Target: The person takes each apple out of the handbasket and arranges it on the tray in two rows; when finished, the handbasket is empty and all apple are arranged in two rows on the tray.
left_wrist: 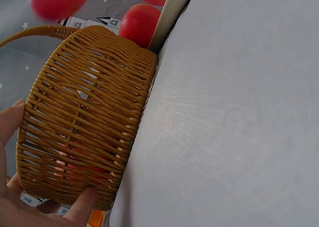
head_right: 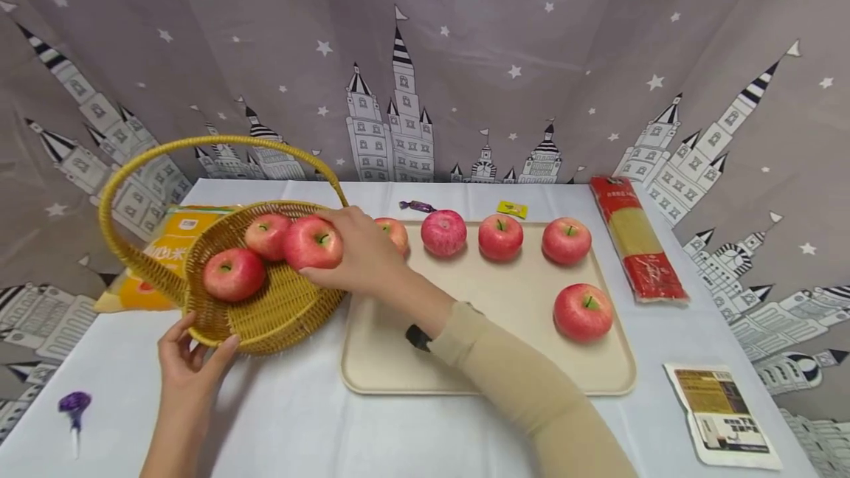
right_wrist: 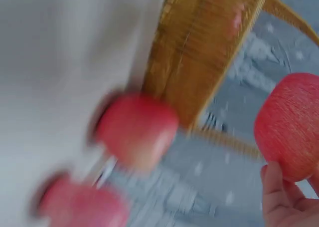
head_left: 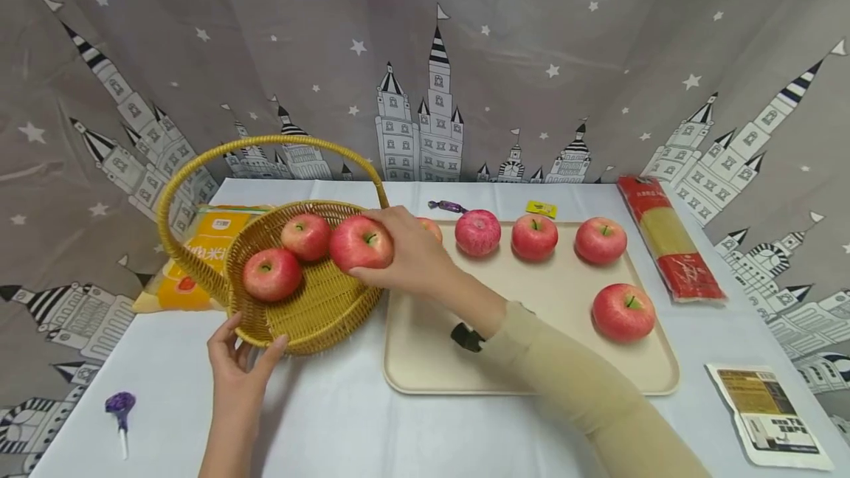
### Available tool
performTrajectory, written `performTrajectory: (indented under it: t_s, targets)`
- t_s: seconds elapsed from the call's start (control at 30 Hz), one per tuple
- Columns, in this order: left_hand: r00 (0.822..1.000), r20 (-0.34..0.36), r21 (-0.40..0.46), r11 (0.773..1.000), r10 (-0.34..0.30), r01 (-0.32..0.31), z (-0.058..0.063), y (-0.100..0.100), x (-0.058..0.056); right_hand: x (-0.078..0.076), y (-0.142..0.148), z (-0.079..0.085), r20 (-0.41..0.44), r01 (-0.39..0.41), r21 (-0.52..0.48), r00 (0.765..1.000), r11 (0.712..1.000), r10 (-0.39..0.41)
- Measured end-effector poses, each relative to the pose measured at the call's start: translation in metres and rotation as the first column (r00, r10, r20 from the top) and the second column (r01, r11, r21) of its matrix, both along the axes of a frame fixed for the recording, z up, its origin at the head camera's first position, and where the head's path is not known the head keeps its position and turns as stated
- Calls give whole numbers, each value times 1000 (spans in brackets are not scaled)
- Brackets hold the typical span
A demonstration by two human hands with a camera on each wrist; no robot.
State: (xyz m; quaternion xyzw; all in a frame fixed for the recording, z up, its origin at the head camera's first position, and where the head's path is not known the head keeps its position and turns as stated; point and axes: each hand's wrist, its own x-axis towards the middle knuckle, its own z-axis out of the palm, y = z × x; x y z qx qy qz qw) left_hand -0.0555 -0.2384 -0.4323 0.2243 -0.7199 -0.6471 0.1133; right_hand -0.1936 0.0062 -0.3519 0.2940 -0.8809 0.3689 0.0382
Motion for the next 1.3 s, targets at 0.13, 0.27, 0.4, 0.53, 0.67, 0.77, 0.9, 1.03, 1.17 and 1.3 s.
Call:
performTrajectory:
  t_s: [0.13,0.27,0.4,0.53,0.67,0.77,0.9,1.03,1.17,1.3]
  targets:
    - [1000,6,8,1000,-12,12,1,1,0,16,75,4,-22,80,-22,997,997,-80]
    - [1000,11,9,1000,-12,12,2,1,0,22,139,-12,49,189,87,980,978,-194]
    - [1000,25,-2,1000,-9,9,1,1,0,29,184,-33,147,252,262,943,932,-297]
    - [1000,15,-8,1000,-4,4,-2,1,0,37,203,-45,178,240,350,932,905,-316]
    - [1000,9,-14,1000,0,0,-4,1,0,40,205,-47,196,215,362,934,907,-300]
    - [1000,3,-10,1000,-1,1,-3,1,-1,41,205,-45,211,203,377,931,904,-298]
    - [1000,-14,-3,1000,6,-6,-1,2,-1,40,204,-42,216,164,387,941,908,-262]
    - [1000,-7,-10,1000,7,-7,-1,2,-2,39,204,-37,230,121,417,945,901,-233]
    - [1000,-7,-8,1000,-1,1,-3,2,-2,39,202,-33,221,110,470,946,876,-238]
    - [1000,-22,-1,1000,-1,1,-4,2,-1,37,187,-30,118,160,444,965,882,-235]
